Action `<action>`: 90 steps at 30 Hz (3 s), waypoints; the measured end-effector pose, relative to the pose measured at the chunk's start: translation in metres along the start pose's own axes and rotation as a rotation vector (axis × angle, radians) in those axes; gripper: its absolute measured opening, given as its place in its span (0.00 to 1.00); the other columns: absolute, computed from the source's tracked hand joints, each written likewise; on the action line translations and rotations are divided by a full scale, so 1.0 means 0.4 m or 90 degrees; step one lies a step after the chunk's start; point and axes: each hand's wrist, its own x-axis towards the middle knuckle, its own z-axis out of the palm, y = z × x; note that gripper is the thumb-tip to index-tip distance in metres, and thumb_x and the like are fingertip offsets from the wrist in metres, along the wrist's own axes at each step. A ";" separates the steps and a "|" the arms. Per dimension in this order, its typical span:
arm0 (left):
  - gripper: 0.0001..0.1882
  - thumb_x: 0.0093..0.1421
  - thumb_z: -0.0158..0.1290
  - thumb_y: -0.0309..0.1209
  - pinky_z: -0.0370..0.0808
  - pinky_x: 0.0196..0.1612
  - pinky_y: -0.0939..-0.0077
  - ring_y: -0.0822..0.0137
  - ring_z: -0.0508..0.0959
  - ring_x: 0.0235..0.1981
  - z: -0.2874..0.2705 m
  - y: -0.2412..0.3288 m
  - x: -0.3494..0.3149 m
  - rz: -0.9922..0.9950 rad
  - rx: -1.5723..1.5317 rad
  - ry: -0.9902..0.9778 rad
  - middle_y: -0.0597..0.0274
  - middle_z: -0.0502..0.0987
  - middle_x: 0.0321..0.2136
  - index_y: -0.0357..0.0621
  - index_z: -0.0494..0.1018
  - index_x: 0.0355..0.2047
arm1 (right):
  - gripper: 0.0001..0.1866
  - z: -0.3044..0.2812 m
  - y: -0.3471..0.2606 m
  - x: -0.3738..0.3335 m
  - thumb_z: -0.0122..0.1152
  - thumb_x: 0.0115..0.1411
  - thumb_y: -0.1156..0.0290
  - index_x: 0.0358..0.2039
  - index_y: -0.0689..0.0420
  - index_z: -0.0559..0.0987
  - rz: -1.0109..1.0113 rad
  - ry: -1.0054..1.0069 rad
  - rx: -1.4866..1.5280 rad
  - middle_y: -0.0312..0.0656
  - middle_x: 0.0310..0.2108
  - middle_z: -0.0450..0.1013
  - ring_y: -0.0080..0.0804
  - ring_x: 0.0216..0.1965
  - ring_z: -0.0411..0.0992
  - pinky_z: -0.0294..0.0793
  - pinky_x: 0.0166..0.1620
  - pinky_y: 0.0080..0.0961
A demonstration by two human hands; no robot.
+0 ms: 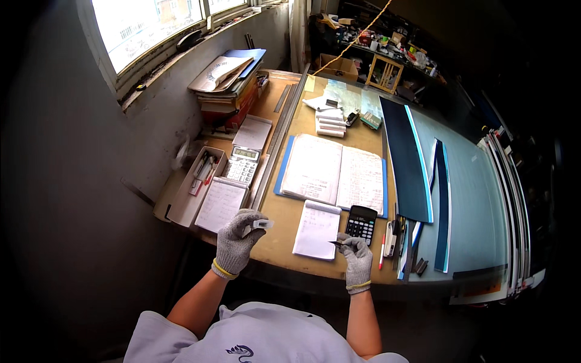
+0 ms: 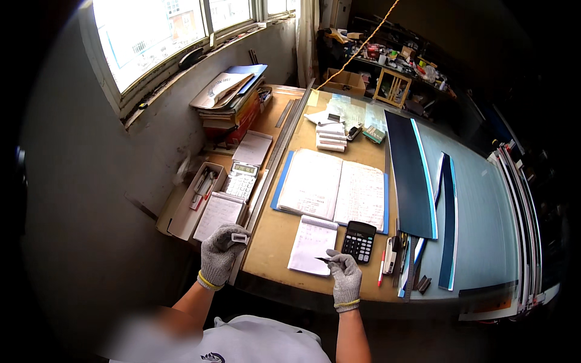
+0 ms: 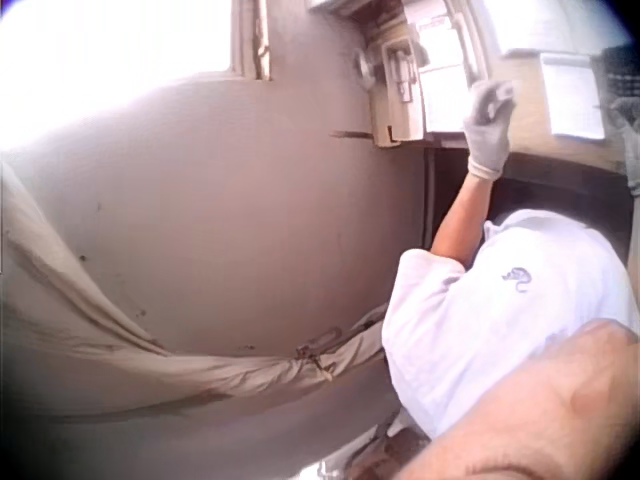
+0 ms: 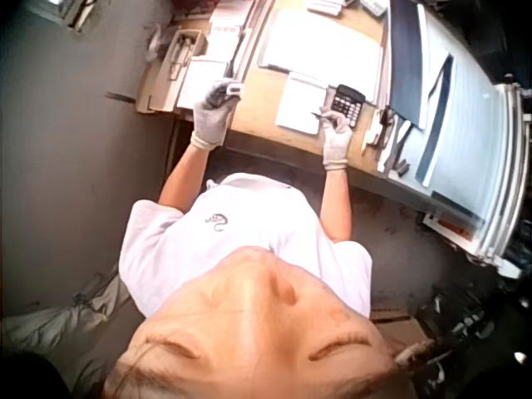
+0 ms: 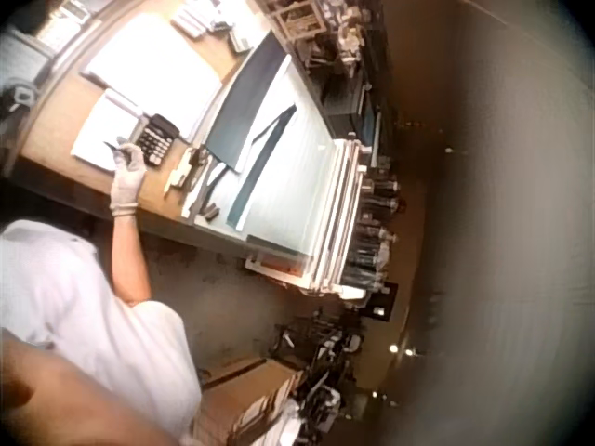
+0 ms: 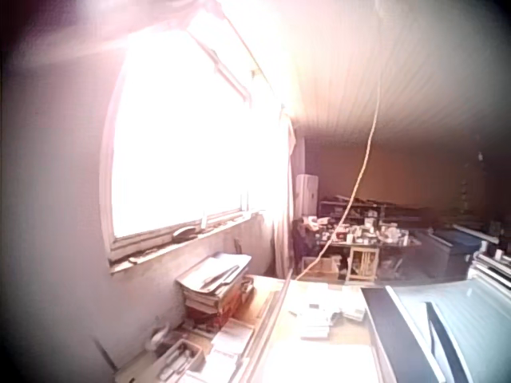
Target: The person measures and aligns a large black solar panel on a cutting table using a metal ruler and a utility knife. They adjust the panel's position, use a machine's control panel, and make precise cuts along the panel's edges.
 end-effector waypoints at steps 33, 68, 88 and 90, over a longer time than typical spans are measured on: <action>0.16 0.64 0.57 0.24 0.76 0.50 0.75 0.71 0.79 0.44 0.198 -0.129 -0.112 -0.335 0.141 -0.355 0.56 0.81 0.42 0.31 0.73 0.51 | 0.06 -0.340 0.343 -0.116 0.64 0.59 0.73 0.35 0.60 0.80 0.047 0.226 -0.714 0.49 0.30 0.77 0.49 0.35 0.76 0.77 0.42 0.38; 0.22 0.66 0.57 0.35 0.76 0.42 0.80 0.77 0.76 0.36 0.325 -0.180 -0.072 -0.520 -0.051 -0.541 0.63 0.81 0.37 0.32 0.74 0.54 | 0.08 -0.219 -0.048 -0.093 0.58 0.66 0.74 0.41 0.63 0.81 0.120 0.254 0.018 0.41 0.33 0.80 0.22 0.29 0.76 0.77 0.35 0.20; 0.19 0.65 0.55 0.33 0.76 0.43 0.77 0.73 0.78 0.35 0.317 -0.150 -0.101 -0.409 0.142 -0.564 0.58 0.82 0.35 0.31 0.75 0.51 | 0.08 -0.184 0.054 -0.116 0.59 0.67 0.72 0.42 0.61 0.82 0.146 0.291 0.174 0.42 0.34 0.81 0.26 0.31 0.79 0.80 0.38 0.23; 0.19 0.66 0.55 0.31 0.76 0.44 0.79 0.74 0.77 0.36 0.311 -0.163 -0.105 -0.419 0.100 -0.526 0.60 0.81 0.37 0.29 0.74 0.52 | 0.08 -0.201 0.036 -0.131 0.59 0.66 0.72 0.41 0.62 0.82 0.163 0.300 0.169 0.41 0.34 0.81 0.25 0.31 0.79 0.79 0.38 0.23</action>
